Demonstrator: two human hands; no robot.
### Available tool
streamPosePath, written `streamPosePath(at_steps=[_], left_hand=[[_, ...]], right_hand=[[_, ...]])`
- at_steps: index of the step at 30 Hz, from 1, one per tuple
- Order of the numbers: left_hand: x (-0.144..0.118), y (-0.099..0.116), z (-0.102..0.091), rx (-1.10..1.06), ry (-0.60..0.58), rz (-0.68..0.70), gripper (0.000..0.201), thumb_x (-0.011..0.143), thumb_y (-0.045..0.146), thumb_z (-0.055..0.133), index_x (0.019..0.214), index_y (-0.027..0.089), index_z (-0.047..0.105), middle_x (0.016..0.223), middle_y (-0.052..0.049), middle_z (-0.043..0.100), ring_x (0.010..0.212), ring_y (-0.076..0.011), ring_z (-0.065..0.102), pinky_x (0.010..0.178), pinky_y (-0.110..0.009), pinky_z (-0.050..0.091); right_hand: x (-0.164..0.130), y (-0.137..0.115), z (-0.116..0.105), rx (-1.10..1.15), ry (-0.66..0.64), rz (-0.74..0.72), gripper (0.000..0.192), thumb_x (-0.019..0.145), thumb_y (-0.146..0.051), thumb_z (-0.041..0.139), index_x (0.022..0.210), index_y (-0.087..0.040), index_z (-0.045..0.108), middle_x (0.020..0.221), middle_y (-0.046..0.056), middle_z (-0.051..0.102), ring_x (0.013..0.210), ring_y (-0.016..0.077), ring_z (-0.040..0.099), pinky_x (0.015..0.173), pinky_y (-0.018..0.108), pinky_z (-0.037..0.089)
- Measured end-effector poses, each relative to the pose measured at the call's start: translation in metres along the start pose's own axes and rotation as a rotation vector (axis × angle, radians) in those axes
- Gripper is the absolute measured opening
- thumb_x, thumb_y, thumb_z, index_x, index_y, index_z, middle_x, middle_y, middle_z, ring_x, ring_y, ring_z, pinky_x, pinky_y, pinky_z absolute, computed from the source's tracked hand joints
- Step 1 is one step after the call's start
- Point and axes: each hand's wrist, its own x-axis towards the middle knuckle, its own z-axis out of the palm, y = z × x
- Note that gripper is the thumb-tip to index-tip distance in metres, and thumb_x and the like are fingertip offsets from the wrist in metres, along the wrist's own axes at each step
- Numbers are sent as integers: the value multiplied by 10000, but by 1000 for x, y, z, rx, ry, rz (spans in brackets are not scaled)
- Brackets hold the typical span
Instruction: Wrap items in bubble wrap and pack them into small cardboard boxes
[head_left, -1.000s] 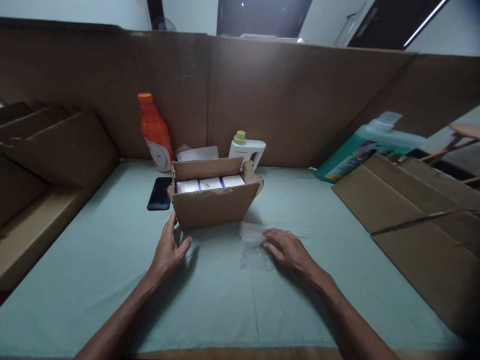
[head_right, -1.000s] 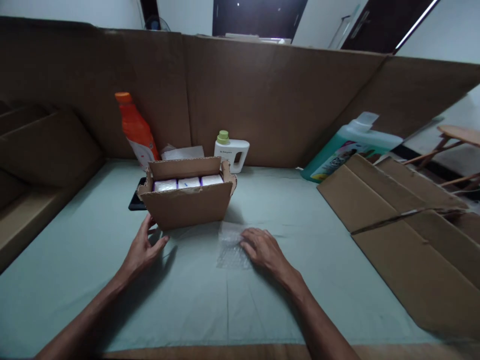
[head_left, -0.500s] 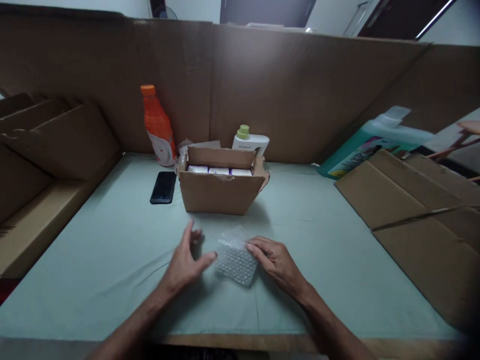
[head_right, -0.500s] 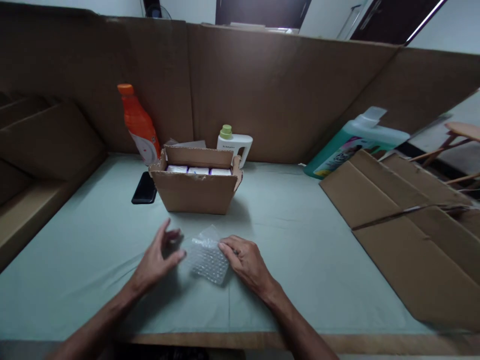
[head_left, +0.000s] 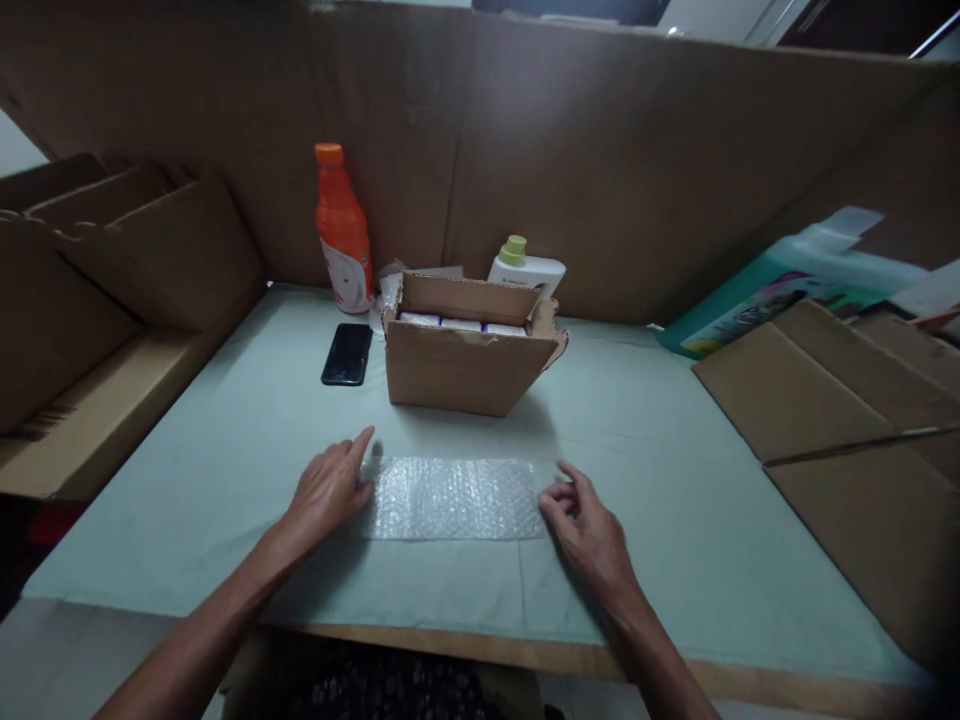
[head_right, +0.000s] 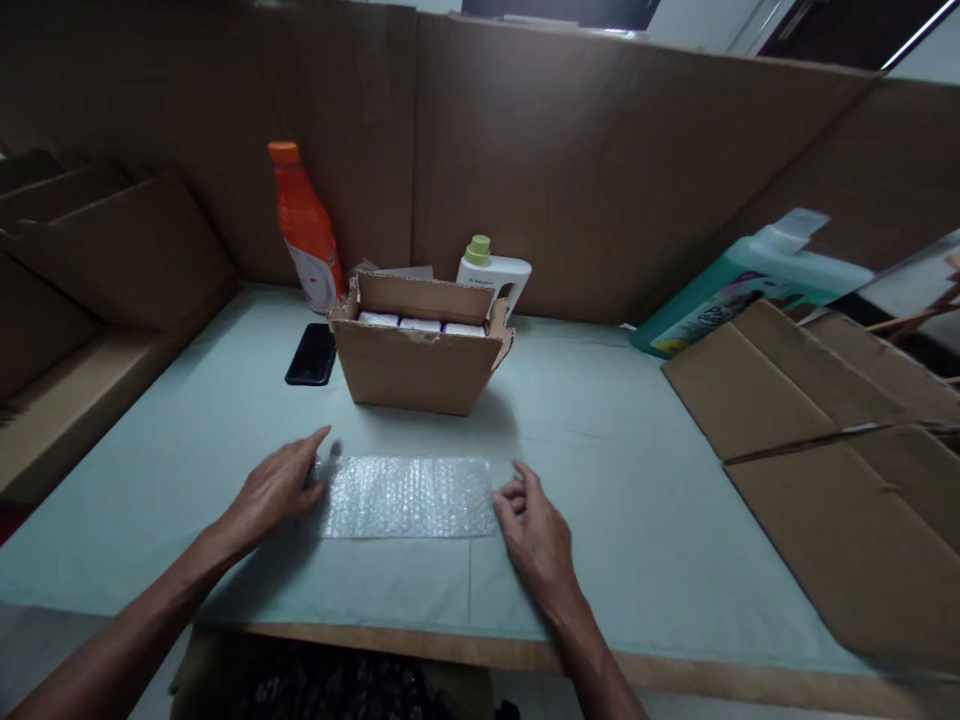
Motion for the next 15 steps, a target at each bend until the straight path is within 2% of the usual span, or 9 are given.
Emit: streamPosePath(at_steps=[3, 5, 6, 8, 10, 11, 13, 15], left_hand=[[-12, 7, 9, 152, 341, 142, 581, 875, 202, 550, 1438, 104, 442, 1298, -218, 606, 1196, -360, 573, 976, -516, 487], [-21, 21, 22, 162, 451, 307, 512, 924, 205, 516, 1427, 136, 450, 1436, -216, 530, 1349, -348, 481, 1071, -515, 439], [-25, 29, 30, 172, 433, 397, 506, 929, 195, 508, 1430, 149, 450, 1485, -201, 501, 1407, -335, 431, 1118, -513, 400], [-29, 38, 49, 205, 285, 523, 533, 930, 233, 525, 1449, 143, 442, 1524, -180, 488, 1449, -326, 396, 1177, -525, 331], [-30, 38, 64, 232, 116, 551, 599, 944, 355, 539, 1485, 131, 414, 1544, -168, 481, 1454, -329, 400, 1204, -545, 280], [-30, 35, 69, 237, 54, 541, 638, 952, 414, 531, 1509, 138, 388, 1571, -159, 449, 1470, -327, 380, 1215, -552, 255], [-32, 25, 73, 221, -18, 520, 686, 964, 466, 513, 1553, 172, 320, 1632, -130, 349, 1517, -318, 297, 1236, -559, 205], [-36, 17, 69, 174, -49, 521, 694, 968, 470, 518, 1571, 217, 285, 1655, -106, 297, 1538, -315, 246, 1245, -571, 180]], right_hand=[[-5, 1, 1, -301, 211, -221, 471, 915, -401, 539, 1301, -135, 581, 1122, 159, 718, 921, 286, 675, 809, 441, 521], [-8, -18, 16, -376, 184, -451, 392, 954, -311, 497, 1294, -144, 597, 1256, 178, 685, 1114, 316, 643, 920, 482, 500], [-10, -31, 28, -384, 108, -561, 377, 959, -261, 484, 1302, -155, 598, 1318, 170, 662, 1191, 313, 614, 963, 483, 489], [-13, -56, 55, -373, -116, -735, 404, 948, -193, 488, 1339, -175, 588, 1414, 136, 614, 1293, 287, 560, 1026, 458, 472], [-16, -64, 72, -377, -304, -813, 436, 945, -193, 517, 1377, -189, 574, 1471, 110, 576, 1350, 274, 520, 1069, 455, 449], [-17, -60, 74, -392, -346, -815, 439, 951, -213, 530, 1387, -192, 571, 1485, 106, 565, 1365, 277, 509, 1079, 466, 440], [-18, -35, 62, -437, -322, -758, 426, 975, -257, 525, 1394, -203, 574, 1492, 109, 558, 1369, 293, 510, 1068, 499, 438], [-18, -1, 35, -466, -218, -652, 384, 997, -302, 495, 1351, -213, 615, 1452, 113, 597, 1338, 308, 543, 1025, 516, 460]])
